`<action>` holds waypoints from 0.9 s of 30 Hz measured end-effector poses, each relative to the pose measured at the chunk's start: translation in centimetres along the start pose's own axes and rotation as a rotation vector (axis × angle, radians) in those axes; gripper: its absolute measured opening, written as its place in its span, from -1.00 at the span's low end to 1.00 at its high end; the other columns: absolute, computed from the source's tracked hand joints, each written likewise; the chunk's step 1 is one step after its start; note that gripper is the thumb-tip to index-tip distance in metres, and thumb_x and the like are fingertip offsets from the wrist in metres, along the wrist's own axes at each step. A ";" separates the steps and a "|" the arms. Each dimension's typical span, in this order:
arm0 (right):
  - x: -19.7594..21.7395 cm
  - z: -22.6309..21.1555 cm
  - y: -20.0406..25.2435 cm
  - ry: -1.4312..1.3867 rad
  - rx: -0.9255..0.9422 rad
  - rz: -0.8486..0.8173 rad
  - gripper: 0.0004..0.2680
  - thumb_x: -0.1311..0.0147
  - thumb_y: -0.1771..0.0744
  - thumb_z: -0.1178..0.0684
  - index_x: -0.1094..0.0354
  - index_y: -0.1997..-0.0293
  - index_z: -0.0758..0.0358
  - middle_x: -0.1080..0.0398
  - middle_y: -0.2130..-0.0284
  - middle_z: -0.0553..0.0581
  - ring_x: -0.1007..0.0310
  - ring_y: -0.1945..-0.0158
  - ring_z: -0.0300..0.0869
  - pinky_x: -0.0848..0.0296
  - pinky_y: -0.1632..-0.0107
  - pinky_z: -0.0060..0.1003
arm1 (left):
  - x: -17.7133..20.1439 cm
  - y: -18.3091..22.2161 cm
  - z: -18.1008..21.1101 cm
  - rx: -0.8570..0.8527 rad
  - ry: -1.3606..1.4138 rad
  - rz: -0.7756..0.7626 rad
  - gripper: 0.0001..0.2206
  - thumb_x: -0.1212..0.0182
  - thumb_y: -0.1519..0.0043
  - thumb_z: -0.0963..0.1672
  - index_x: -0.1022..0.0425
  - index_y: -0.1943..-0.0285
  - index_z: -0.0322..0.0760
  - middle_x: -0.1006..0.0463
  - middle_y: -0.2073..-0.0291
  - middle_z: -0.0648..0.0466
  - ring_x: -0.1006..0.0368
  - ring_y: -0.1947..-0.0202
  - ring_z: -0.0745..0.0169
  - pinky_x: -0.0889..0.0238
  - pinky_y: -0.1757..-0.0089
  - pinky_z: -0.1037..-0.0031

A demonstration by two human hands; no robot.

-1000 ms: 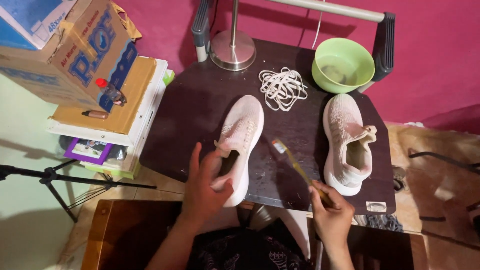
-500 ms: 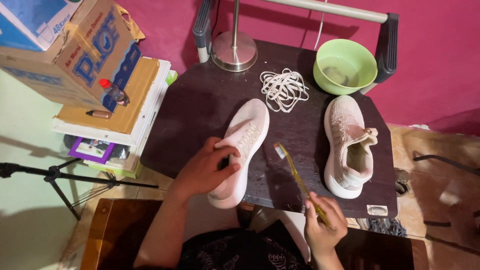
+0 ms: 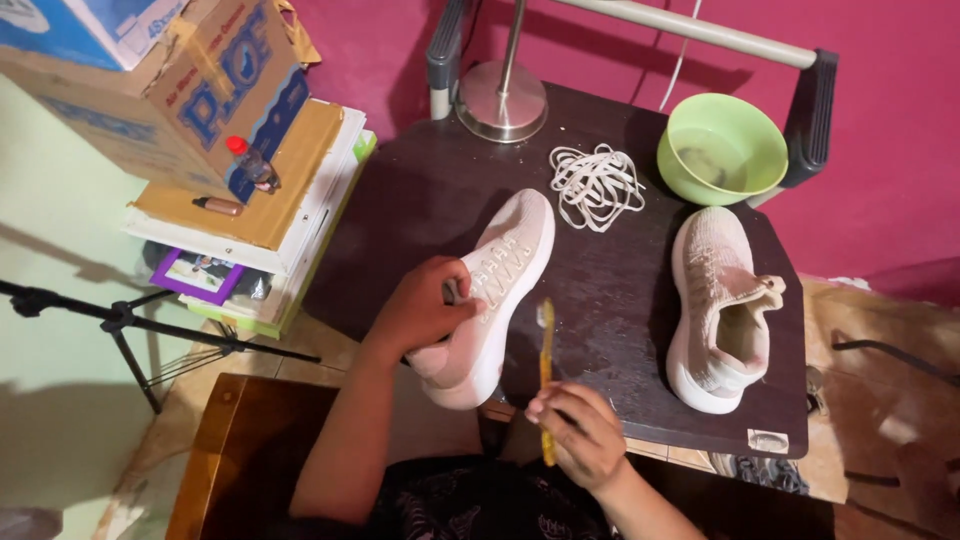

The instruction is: Applying a liquid adhesive or cleaning agent to the sole of a white sneaker using a small brush at a repair bench.

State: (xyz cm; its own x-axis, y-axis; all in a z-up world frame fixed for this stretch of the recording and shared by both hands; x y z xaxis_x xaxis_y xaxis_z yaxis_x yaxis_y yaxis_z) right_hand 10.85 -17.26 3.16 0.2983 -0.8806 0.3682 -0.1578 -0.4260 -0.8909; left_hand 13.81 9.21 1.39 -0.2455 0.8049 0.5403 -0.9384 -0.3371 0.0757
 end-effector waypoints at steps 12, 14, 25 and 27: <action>-6.1 -7.5 -3.6 -0.016 0.264 -0.394 -0.91 -0.17 -0.37 0.25 -0.49 0.05 0.37 -0.45 0.15 0.21 -0.46 0.11 0.03 -0.68 -0.04 -0.12 | 0.3 -0.1 -0.7 0.048 0.019 -0.003 -0.77 -0.38 -0.01 -0.04 -0.35 0.44 -0.05 -0.51 0.39 0.24 -0.35 0.38 0.30 -0.17 0.28 0.39; -6.8 -5.2 -1.2 0.074 0.199 -0.338 -0.90 -0.19 -0.37 0.17 -0.53 0.04 0.25 -0.47 0.14 0.12 -0.50 0.11 -0.03 -0.63 0.01 -0.22 | 0.2 -0.1 -0.7 0.055 0.024 -0.002 -0.77 -0.38 0.00 -0.05 -0.34 0.44 -0.05 -0.51 0.40 0.24 -0.35 0.38 0.30 -0.16 0.28 0.39; -6.7 -5.4 -1.5 0.131 0.113 -0.225 -0.95 -0.26 -0.34 0.15 -0.53 0.20 0.28 -0.43 0.27 0.06 -0.41 0.28 -0.10 -0.44 0.29 -0.30 | -0.3 0.0 -1.5 0.022 0.057 0.025 -0.76 -0.40 0.00 -0.06 -0.34 0.45 -0.04 -0.52 0.38 0.25 -0.34 0.38 0.32 -0.17 0.28 0.42; -8.5 -7.7 3.7 -0.012 0.267 -0.476 -0.81 -0.01 -0.44 0.09 -0.52 -0.10 0.26 -0.55 -0.06 0.08 -0.55 -0.11 -0.18 -0.46 -0.26 -0.09 | 0.0 -0.1 -1.2 0.066 0.045 0.015 -0.76 -0.40 0.02 -0.06 -0.33 0.45 -0.04 -0.53 0.34 0.23 -0.38 0.30 0.28 -0.18 0.24 0.41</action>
State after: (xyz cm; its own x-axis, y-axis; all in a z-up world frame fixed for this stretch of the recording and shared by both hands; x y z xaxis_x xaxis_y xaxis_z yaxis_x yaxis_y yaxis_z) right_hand 0.48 -12.90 -1.19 0.2897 -0.5999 0.7458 0.2417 -0.7081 -0.6634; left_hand 13.63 9.83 0.40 -0.2713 0.8204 0.5033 -0.9170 -0.3791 0.1238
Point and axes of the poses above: each hand's wrist, its own y-axis away from the middle knuckle, its own x-axis out of the back of the hand, z = x × y, the point moved 9 cm from there along -y, towards the middle knuckle
